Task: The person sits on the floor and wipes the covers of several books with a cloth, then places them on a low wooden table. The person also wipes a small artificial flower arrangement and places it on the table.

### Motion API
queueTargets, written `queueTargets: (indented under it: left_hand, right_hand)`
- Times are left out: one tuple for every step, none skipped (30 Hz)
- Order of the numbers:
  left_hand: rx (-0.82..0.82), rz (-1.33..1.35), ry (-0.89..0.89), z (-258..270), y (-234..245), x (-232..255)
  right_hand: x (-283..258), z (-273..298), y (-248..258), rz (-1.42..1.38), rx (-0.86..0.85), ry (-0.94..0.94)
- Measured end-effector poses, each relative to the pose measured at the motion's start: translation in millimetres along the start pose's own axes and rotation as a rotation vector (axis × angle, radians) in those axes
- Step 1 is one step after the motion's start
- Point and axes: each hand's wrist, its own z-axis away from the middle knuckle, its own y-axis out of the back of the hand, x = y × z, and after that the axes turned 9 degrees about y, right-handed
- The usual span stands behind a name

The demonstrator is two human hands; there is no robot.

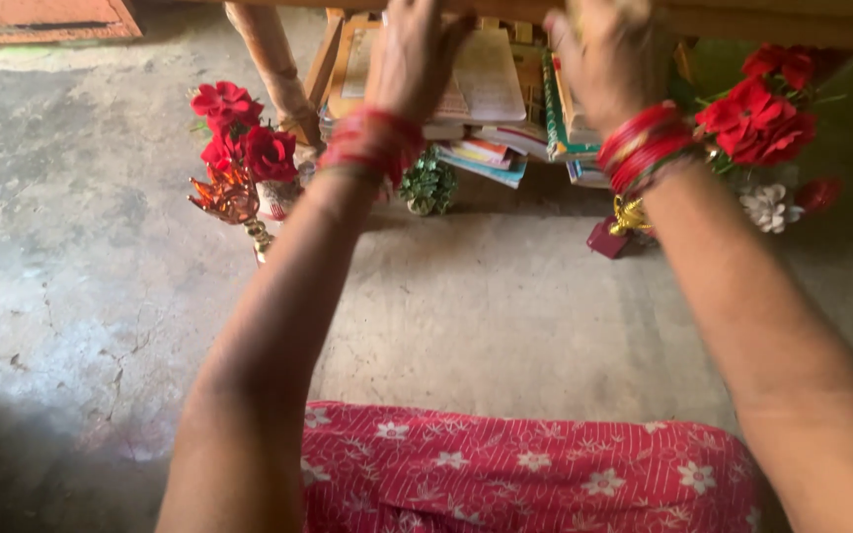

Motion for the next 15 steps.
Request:
queueTargets:
  left_hand:
    - [-0.036,0.042,0.019,26,0,8]
    - [-0.084,0.082,0.103,52,1,16]
    - [-0.136,0.113,0.192,82,2,23]
    - [-0.187,0.143,0.280,111,3,28]
    - [-0.201,0.127,0.318,139,4,30]
    - [-0.215,0.111,0.354,164,6,29]
    - [-0.209,0.131,0.396,189,9,24]
    - [-0.204,0.152,0.438,212,11,17]
    - [-0.190,0.122,0.502,234,11,7]
    - [-0.174,0.089,0.565,253,10,-5]
    - [-0.139,0.037,0.559,269,8,-19]
    - [-0.105,-0.020,0.554,285,7,-34]
    - [-0.071,-0.077,0.549,299,6,-50]
    - [-0.090,-0.109,0.680,311,5,-66]
    - [-0.109,-0.141,0.812,322,3,-82]
  right_hand:
    - [-15,19,-5,-0.099,0.118,0.110]
    - [-26,36,-9,-0.197,0.234,0.223]
    - [-37,54,-15,-0.234,0.066,0.111]
    - [-51,71,-25,-0.274,-0.103,0.006]
    - [-67,91,-34,-0.295,-0.068,0.041]
    - [-83,111,-44,-0.315,-0.032,0.077]
    - [-96,130,-53,-0.398,-0.130,-0.005]
    - [-110,149,-63,-0.480,-0.231,-0.087]
    - [-123,165,-76,-0.514,-0.268,-0.135]
    - [-136,178,-90,-0.551,-0.303,-0.180]
    - [-146,190,-105,-0.583,-0.316,-0.215]
    - [-158,202,-120,-0.620,-0.328,-0.250]
    - [-168,211,-137,-0.657,-0.341,-0.286]
    - [-175,217,-154,-0.670,-0.378,-0.301]
    - [-181,223,-170,-0.683,-0.416,-0.317]
